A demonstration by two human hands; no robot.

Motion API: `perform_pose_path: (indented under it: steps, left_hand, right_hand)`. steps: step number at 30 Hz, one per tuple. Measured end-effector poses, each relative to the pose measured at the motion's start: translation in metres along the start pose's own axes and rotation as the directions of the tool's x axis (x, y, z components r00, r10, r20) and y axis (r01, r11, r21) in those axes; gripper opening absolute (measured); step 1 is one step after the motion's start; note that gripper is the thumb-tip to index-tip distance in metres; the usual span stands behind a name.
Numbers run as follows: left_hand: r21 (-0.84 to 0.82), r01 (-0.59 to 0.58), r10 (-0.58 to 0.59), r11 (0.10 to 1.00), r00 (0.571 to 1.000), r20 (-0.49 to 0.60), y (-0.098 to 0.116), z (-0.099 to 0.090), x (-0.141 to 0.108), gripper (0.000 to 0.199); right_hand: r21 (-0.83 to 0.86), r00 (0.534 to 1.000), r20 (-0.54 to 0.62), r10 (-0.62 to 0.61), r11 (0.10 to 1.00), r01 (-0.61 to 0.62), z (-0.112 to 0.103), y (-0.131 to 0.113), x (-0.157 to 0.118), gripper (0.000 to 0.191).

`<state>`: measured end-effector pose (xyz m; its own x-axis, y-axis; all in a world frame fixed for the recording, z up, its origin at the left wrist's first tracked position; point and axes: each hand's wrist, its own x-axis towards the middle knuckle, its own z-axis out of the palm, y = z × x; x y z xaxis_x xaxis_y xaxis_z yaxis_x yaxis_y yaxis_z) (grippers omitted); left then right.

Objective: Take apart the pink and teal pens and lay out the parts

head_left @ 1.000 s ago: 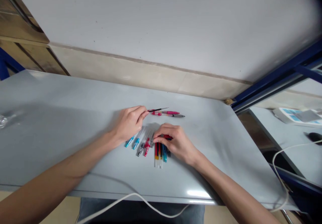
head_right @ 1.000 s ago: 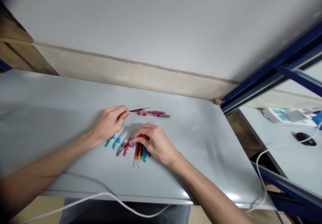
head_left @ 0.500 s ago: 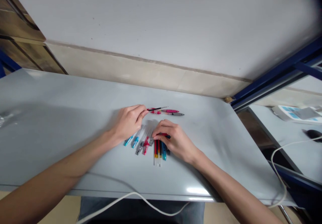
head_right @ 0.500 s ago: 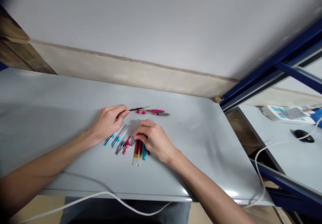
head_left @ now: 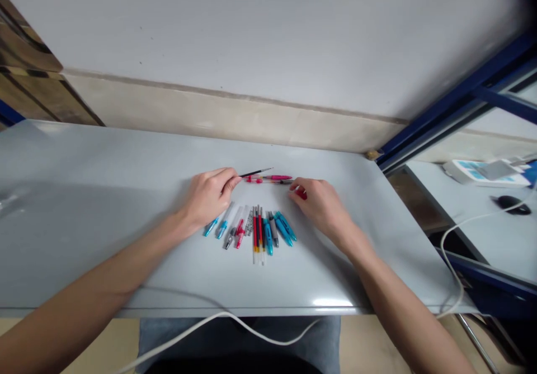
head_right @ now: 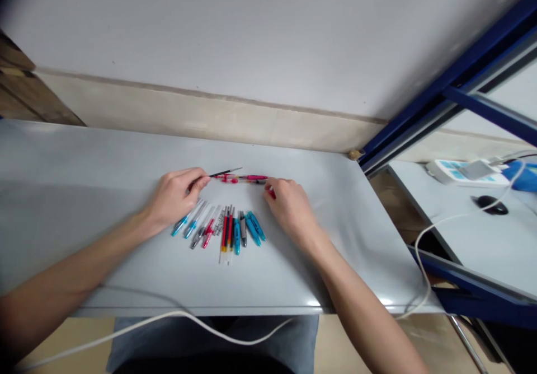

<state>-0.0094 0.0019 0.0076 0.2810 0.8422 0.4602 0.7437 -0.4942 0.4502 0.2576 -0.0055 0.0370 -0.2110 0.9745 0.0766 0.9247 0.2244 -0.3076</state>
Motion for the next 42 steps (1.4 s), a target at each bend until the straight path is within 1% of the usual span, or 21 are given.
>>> perform_pose_path:
  steps: [4, 6, 8, 11, 16, 22, 24, 25, 26, 27, 28, 30, 31, 32, 33, 34, 35, 37, 40, 41, 42]
  left_hand:
    - [0.014, -0.026, 0.026, 1.0, 0.999, 0.022, 0.003, -0.002, -0.001, 0.025]
    - [0.025, -0.055, 0.054, 0.998, 0.998, 0.007, 0.006, -0.003, -0.002, 0.025]
    - [0.038, -0.081, 0.082, 0.996, 0.996, -0.025, 0.01, -0.004, -0.004, 0.025]
    - [0.037, -0.086, 0.087, 0.996, 0.996, -0.035, 0.013, -0.004, -0.006, 0.026]
    - [0.037, -0.082, 0.082, 0.996, 0.997, -0.006, 0.013, -0.002, -0.008, 0.024]
    - [0.028, -0.066, 0.066, 0.997, 0.998, 0.016, 0.011, -0.002, -0.008, 0.025]
    - [0.018, -0.07, 0.07, 0.997, 0.997, 0.016, 0.011, -0.001, -0.008, 0.025]
    - [0.009, -0.074, 0.074, 0.997, 0.997, 0.015, 0.012, -0.001, -0.008, 0.025]
    - [-0.007, -0.08, 0.08, 0.997, 0.997, 0.017, 0.012, 0.0, -0.008, 0.025]
    - [-0.029, -0.089, 0.09, 0.996, 0.996, 0.018, 0.014, 0.0, -0.008, 0.026]
    - [-0.057, -0.104, 0.106, 0.993, 0.994, 0.024, 0.015, 0.001, -0.008, 0.025]
    - [-0.112, -0.154, 0.158, 0.982, 0.987, 0.035, 0.018, 0.002, -0.007, 0.025]
    - [-0.131, -0.182, 0.189, 0.974, 0.981, 0.039, 0.019, 0.003, -0.007, 0.025]
    - [-0.142, -0.208, 0.215, 0.968, 0.976, 0.039, 0.02, 0.004, -0.007, 0.025]
    - [-0.147, -0.229, 0.237, 0.962, 0.971, 0.04, 0.021, 0.004, -0.007, 0.025]
    - [-0.15, -0.242, 0.251, 0.959, 0.967, 0.042, 0.021, 0.005, -0.008, 0.023]
    - [-0.155, -0.246, 0.256, 0.957, 0.966, 0.045, 0.021, 0.005, -0.008, 0.022]
    - [-0.17, -0.228, 0.241, 0.959, 0.969, 0.06, 0.02, 0.005, -0.009, 0.019]
    - [-0.136, -0.142, 0.155, 0.98, 0.984, 0.093, 0.016, 0.004, -0.009, 0.024]
    - [-0.103, -0.107, 0.117, 0.989, 0.988, 0.097, 0.014, 0.003, -0.008, 0.024]
    - [-0.066, -0.072, 0.079, 0.995, 0.992, 0.103, 0.012, 0.002, -0.007, 0.024]
  right_hand:
    - [0.022, 0.998, 0.06, -0.024, 0.999, 0.023, 0.001, -0.009, -0.002, 0.007]
    - [0.052, 0.997, 0.058, -0.05, 0.998, 0.047, 0.002, -0.011, -0.002, 0.007]
    - [0.086, 0.995, 0.042, -0.086, 0.993, 0.082, 0.004, -0.011, -0.003, 0.011]
    - [0.146, 0.993, 0.028, -0.114, 0.983, 0.108, 0.008, -0.006, -0.003, 0.015]
    - [0.173, 0.995, 0.044, -0.093, 0.981, 0.084, 0.008, -0.005, -0.003, 0.013]
    - [0.184, 0.99, 0.105, -0.097, 0.98, 0.076, 0.001, -0.009, -0.004, 0.023]
    - [0.216, 0.992, 0.087, -0.089, 0.974, 0.069, 0.001, -0.008, -0.004, 0.025]
    - [0.27, 0.994, 0.066, -0.082, 0.961, 0.062, 0.001, -0.008, -0.004, 0.024]
    - [0.364, 0.996, 0.047, -0.076, 0.93, 0.053, 0.003, -0.008, -0.003, 0.02]
    - [0.494, 0.997, 0.043, -0.072, 0.868, 0.041, 0.005, -0.008, -0.002, 0.016]
    - [0.64, 0.996, 0.059, -0.073, 0.768, 0.019, 0.008, -0.009, -0.001, 0.018]
    - [0.878, 0.99, 0.115, -0.078, 0.473, -0.065, 0.014, -0.014, -0.001, 0.032]
    - [0.941, 0.988, 0.137, -0.068, 0.32, -0.108, 0.018, -0.018, -0.001, 0.034]
    - [0.972, 0.988, 0.15, -0.048, 0.191, -0.138, 0.021, -0.021, -0.001, 0.033]
    - [0.984, 0.988, 0.152, -0.017, 0.094, -0.15, 0.024, -0.025, -0.001, 0.031]
    - [0.989, 0.989, 0.144, 0.02, 0.034, -0.145, 0.026, -0.027, -0.001, 0.029]
    - [0.992, 0.99, 0.128, 0.059, 0.007, -0.129, 0.027, -0.029, -0.001, 0.028]
    - [0.998, 0.988, 0.052, 0.147, 0.022, -0.056, 0.025, -0.027, 0.0, 0.026]
    - [0.989, 0.95, -0.121, 0.287, 0.113, 0.092, 0.016, -0.02, 0.003, 0.021]
    - [0.983, 0.943, -0.15, 0.298, 0.149, 0.109, 0.013, -0.018, 0.004, 0.021]
    - [0.977, 0.948, -0.154, 0.28, 0.189, 0.103, 0.011, -0.018, 0.003, 0.022]
